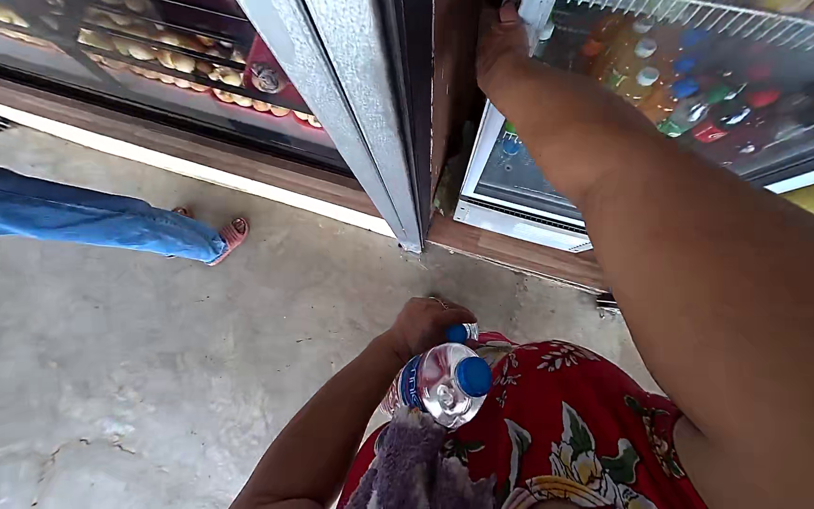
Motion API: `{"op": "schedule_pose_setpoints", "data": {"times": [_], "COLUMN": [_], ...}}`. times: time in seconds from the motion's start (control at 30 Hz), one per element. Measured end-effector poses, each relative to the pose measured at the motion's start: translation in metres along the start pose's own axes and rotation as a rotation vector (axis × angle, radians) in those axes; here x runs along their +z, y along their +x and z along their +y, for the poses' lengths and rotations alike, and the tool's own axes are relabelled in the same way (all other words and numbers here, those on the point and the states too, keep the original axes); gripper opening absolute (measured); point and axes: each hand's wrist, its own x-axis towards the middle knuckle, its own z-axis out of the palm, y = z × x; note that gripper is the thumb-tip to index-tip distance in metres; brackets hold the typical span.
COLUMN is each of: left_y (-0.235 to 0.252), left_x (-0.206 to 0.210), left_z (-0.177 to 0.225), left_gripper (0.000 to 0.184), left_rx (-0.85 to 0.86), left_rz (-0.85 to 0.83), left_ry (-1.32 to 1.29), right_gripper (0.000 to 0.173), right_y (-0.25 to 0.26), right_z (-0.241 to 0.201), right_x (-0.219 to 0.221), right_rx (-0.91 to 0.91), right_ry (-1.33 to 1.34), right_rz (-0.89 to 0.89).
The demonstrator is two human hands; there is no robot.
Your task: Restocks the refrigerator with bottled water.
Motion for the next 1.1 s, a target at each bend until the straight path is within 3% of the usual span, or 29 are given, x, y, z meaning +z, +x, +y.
{"op": "schedule_pose_setpoints", "data": {"times": [0.13, 0.3, 0.43, 0.73, 1.1], "left_y": [-0.005, 0.0, 0.001, -0.026, -0.044], "left_x": [0.006, 0.016, 0.027, 0.058, 0.09], "left_z": [-0.005, 0.001, 0.015, 0.078, 0.168], "left_gripper": [0.026, 0.026, 0.026, 0.025, 0.025], "left_rx": [-0.008, -0.011, 0.025, 0.047, 0.164], "left_rz": [-0.014, -0.13, -0.144, -0.096, -0.194], "left_ry": [-0.029, -0.021, -0.005, 0.077, 0.193], "right_gripper": [0.056, 0.053, 0.043, 0.03, 0.017], "right_y": [-0.002, -0.031, -0.108, -0.3, -0.523], "right_z": [-0.003, -0.015, -0.031, -0.051, -0.006], "right_x": [0.005, 0.019, 0.027, 0.089, 0.191], "right_rx": [0.039, -0.062, -0.175, -0.367, -0.479], "right_ry": [0.016, -0.098, -0.02, 0.041, 0.174], "right_rz": [0.062, 0.093, 0.18, 0.382, 0.505]}}
